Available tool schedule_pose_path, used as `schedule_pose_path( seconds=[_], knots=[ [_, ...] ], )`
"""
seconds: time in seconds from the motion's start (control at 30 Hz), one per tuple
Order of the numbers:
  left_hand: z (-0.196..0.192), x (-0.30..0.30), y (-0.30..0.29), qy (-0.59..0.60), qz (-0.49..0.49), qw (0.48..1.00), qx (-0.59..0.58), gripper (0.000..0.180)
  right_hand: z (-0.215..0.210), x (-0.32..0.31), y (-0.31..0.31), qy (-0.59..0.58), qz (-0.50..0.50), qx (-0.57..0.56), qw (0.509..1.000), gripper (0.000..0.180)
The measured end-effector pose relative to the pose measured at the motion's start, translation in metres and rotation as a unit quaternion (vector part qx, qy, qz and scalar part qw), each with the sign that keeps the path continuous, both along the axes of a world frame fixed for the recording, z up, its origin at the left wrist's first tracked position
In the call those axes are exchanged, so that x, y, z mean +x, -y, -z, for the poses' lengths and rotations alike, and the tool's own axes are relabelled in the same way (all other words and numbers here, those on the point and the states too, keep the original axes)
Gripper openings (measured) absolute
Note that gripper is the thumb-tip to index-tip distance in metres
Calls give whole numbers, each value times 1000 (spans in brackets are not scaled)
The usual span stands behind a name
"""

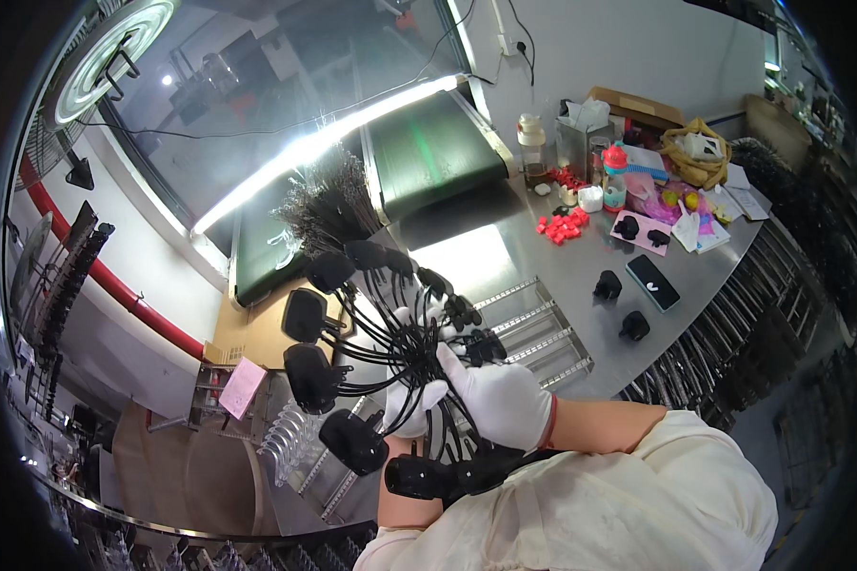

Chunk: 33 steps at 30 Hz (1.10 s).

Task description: The person assembles hair rollers by placing black plastic roller heads onto metal racks. They repeatedly pick up roller heads, align them on the rack, and then place the completed racks onto a larger metal shelving unit. The process is repetitive and involves handling multiple roller heads and racks.

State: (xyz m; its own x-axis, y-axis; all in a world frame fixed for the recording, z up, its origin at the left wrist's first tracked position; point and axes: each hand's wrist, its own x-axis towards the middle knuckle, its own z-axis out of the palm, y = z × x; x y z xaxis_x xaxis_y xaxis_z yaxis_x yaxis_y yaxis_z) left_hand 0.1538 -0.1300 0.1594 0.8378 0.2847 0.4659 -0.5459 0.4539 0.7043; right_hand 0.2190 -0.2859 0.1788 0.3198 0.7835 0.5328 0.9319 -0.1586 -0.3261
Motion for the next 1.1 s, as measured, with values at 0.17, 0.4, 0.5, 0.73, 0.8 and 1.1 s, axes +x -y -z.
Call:
schedule_pose_path(
  seconds=[0.17,0.4,0.5,0.73,0.8,1.1],
  knots=[
    [7,16,-7,13,43,999,26,104,11,-8,-3,71,59,-34,995,65],
    [-26,16,7,-38,-79,992,88,71,8,7,-1,66,43,48,996,70],
    [-17,16,1,-96,-92,984,116,69,-8,14,11,25,57,82,995,80],
    [-23,21,9,-79,53,993,63,98,-15,14,23,6,38,27,999,77],
    [-35,31,19,-7,77,996,53,110,-12,16,24,14,31,34,999,78],
    [-54,58,13,-182,33,949,254,86,-11,101,58,-71,42,148,985,45]
  ],
)
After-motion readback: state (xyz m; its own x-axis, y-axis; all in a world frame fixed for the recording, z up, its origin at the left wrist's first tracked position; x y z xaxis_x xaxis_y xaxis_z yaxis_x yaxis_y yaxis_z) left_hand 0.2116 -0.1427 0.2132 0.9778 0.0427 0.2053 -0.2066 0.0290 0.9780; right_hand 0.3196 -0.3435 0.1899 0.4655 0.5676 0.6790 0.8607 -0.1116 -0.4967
